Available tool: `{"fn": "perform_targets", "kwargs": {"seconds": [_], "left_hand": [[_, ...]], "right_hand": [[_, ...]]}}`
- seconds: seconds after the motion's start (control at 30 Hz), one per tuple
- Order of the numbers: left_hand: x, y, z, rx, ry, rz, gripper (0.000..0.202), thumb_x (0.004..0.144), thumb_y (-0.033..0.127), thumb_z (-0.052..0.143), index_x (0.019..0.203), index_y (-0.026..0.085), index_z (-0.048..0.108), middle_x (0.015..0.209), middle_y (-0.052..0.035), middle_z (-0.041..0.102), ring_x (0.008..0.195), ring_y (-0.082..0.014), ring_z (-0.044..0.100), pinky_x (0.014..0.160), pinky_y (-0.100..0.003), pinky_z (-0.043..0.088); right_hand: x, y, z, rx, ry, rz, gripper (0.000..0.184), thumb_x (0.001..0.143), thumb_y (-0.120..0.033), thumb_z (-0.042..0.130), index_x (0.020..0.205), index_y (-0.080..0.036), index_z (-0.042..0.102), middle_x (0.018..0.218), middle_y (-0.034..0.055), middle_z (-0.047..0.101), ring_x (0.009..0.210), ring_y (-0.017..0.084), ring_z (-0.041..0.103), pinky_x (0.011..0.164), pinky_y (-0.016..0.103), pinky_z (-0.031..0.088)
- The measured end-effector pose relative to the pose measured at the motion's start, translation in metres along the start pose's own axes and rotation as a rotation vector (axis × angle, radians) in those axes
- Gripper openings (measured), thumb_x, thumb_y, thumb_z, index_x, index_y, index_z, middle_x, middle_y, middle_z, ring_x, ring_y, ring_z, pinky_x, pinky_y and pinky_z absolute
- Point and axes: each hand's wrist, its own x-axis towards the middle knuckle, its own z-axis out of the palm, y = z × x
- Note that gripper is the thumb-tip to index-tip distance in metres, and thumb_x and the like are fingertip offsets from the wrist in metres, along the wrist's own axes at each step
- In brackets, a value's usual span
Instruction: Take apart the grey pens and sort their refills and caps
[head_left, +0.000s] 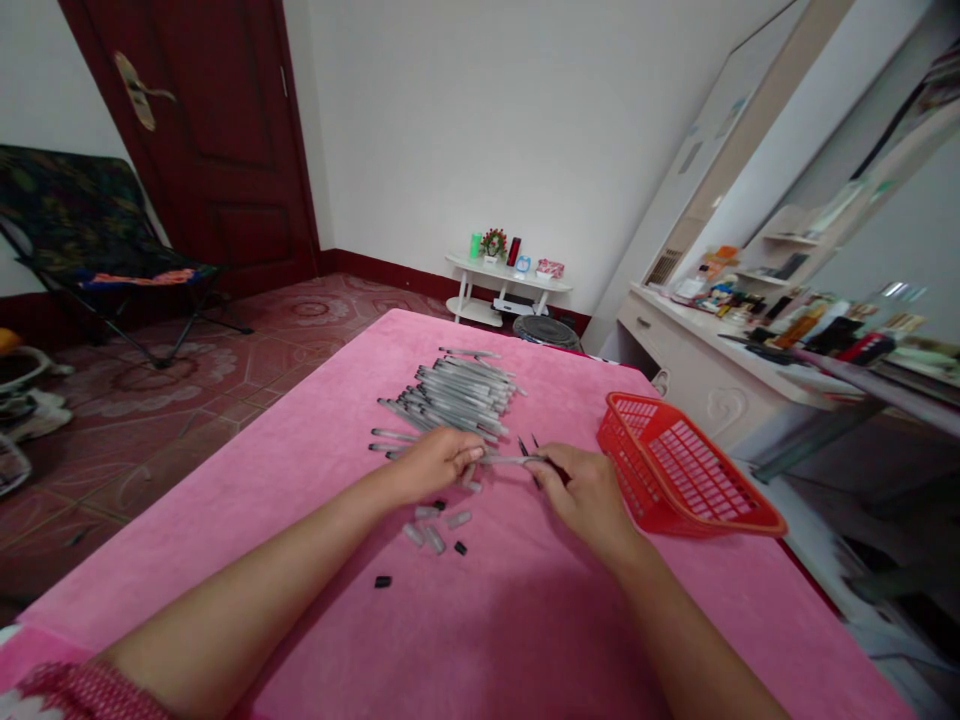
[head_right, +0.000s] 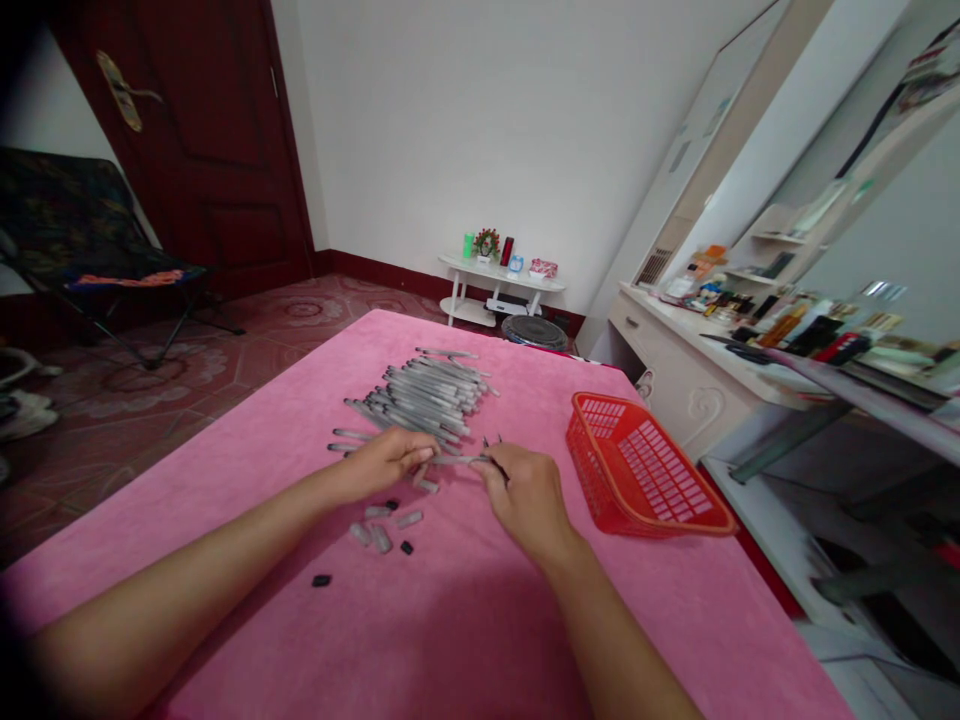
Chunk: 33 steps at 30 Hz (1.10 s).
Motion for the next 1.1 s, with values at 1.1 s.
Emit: {"fn": "perform_targets", "kwargs": {"seconds": [1.1], "left_hand": [[0.001, -0.020, -0.009, -1.313, 0.210, -0.213, 0.018, 0.078, 0.017, 0.061, 0.095, 0.012, 0.055, 0.088, -0.0072, 0.063, 0.070, -0.0102, 0.061, 0.067, -0.023, 0.050]], "right_hand": [[-0.007, -0.018, 0.023, 0.107, -0.246, -0.086, 0.018, 0.075, -0.027, 0.066, 0.092, -0.022, 0.067, 0.085, 0.0029, 0.067, 0.074, 0.015, 0.060, 0.066, 0.024, 0.045]]}}
